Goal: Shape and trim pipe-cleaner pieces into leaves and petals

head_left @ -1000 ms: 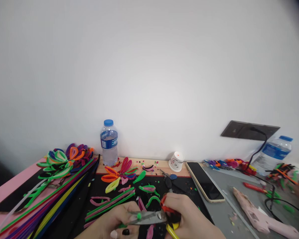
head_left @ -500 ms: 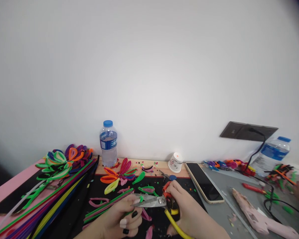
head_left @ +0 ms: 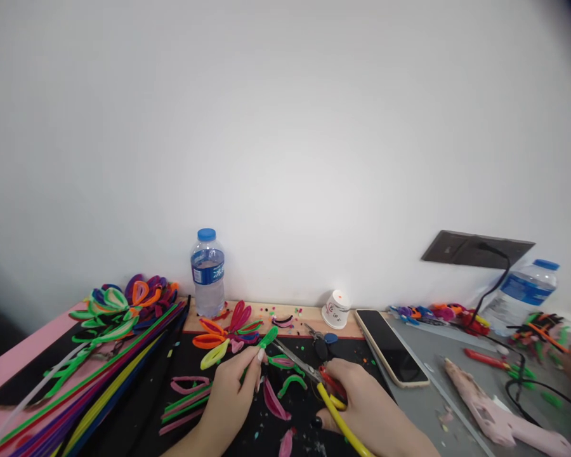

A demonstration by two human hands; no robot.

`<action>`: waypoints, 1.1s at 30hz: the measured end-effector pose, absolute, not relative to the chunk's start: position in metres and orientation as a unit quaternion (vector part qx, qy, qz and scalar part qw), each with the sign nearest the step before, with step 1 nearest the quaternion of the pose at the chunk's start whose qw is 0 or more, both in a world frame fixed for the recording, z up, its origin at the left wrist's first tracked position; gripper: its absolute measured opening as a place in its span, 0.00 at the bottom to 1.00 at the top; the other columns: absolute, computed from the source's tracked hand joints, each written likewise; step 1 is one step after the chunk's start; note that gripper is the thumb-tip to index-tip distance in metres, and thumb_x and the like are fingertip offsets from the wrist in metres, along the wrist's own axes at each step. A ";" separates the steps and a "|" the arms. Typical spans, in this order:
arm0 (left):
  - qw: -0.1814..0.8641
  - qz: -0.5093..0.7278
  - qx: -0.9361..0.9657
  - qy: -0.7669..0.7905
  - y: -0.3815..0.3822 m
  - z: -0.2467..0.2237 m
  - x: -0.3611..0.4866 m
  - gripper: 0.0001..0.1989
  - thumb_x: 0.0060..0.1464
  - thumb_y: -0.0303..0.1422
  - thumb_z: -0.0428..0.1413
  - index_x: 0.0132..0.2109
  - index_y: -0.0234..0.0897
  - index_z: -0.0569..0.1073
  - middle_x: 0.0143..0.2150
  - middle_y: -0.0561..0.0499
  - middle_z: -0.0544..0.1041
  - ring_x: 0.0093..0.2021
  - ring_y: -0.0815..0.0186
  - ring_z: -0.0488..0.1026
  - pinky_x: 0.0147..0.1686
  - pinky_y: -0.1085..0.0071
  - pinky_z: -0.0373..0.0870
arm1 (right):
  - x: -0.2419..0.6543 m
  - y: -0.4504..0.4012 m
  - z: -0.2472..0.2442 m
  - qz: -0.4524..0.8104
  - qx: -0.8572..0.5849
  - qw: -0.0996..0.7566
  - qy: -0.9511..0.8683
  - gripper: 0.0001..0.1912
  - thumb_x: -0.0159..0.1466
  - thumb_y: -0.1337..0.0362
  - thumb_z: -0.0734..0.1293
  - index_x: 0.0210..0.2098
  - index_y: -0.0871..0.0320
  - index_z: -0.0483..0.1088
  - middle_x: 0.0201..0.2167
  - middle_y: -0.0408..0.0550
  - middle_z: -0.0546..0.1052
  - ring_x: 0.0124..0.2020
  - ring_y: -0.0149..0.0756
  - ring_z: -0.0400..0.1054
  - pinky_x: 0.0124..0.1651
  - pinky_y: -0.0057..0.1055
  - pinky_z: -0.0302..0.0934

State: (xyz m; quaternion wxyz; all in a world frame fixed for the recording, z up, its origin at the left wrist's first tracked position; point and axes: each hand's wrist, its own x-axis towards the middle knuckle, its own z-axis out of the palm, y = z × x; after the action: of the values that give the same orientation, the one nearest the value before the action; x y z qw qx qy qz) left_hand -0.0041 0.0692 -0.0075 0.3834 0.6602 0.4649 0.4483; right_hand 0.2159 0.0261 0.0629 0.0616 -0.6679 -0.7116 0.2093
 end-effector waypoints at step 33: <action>0.365 0.416 0.713 0.431 0.069 -0.006 -0.001 0.19 0.59 0.33 0.47 0.19 0.37 0.60 0.17 0.55 0.61 0.21 0.70 0.59 0.25 0.74 0.53 | 0.208 0.026 0.051 0.191 -0.650 0.074 -0.732 0.15 0.48 0.57 0.73 0.21 0.58 0.65 0.25 0.42 0.70 0.26 0.32 0.60 0.29 0.26 0.47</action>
State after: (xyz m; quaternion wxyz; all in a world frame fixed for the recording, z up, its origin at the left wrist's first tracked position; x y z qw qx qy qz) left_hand -0.0014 0.0686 -0.0058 0.3653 0.7129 0.4309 0.4156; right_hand 0.2083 0.0262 0.0513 0.0735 -0.6503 -0.7316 0.1908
